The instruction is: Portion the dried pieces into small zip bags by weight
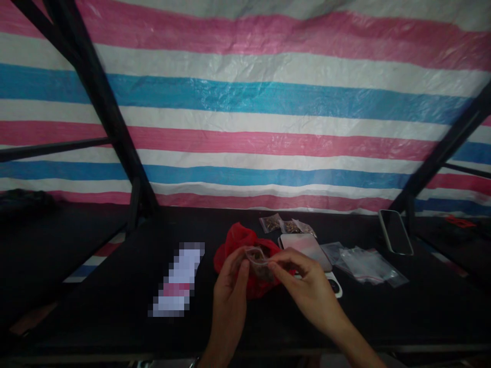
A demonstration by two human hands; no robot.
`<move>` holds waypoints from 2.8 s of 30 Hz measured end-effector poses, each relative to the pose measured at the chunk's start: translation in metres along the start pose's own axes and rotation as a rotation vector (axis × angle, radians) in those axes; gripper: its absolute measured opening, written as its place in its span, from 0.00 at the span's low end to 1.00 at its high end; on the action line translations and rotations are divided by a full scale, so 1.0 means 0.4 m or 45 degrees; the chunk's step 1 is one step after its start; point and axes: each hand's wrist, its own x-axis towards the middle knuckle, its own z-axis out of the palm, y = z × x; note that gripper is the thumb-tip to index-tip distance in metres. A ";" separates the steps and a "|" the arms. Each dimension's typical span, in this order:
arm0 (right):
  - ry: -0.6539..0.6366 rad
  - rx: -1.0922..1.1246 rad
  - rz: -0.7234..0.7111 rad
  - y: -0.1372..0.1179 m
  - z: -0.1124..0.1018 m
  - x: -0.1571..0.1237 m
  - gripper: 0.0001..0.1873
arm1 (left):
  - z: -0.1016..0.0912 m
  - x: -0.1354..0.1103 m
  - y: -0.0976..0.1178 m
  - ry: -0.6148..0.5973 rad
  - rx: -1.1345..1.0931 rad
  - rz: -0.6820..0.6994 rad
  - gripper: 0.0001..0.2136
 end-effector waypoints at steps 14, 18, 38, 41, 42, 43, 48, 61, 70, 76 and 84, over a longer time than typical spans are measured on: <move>0.127 -0.111 -0.155 0.011 -0.007 0.032 0.08 | -0.016 0.019 0.003 0.136 0.449 0.746 0.05; 0.231 -0.017 -0.010 0.024 -0.108 0.081 0.16 | -0.016 0.028 -0.005 0.239 0.456 0.720 0.05; 0.633 -0.652 0.199 0.314 -0.297 0.089 0.23 | 0.005 0.009 -0.014 0.149 0.896 1.152 0.04; 0.641 -0.638 0.186 0.321 -0.311 0.085 0.23 | 0.009 0.008 -0.013 0.142 0.935 1.205 0.03; 0.636 -0.629 0.174 0.322 -0.312 0.084 0.23 | 0.011 0.007 -0.012 0.142 0.942 1.218 0.03; 0.625 -0.617 0.156 0.323 -0.312 0.084 0.23 | 0.014 0.006 -0.012 0.144 0.947 1.232 0.03; 0.474 -0.566 0.063 0.329 -0.290 0.088 0.22 | 0.020 0.002 -0.016 0.123 0.954 1.256 0.03; 0.394 -0.555 0.042 0.346 -0.269 0.096 0.25 | -0.035 0.078 -0.042 -0.042 1.599 0.984 0.11; 0.340 -0.494 0.114 0.321 -0.272 0.103 0.21 | -0.046 0.043 -0.039 -0.120 1.643 0.882 0.12; 0.301 0.132 0.213 0.234 -0.249 0.102 0.24 | -0.056 0.034 -0.027 -0.148 1.507 0.813 0.10; 0.279 0.367 0.058 0.067 -0.130 0.124 0.22 | -0.030 0.013 0.006 -0.088 0.895 0.638 0.10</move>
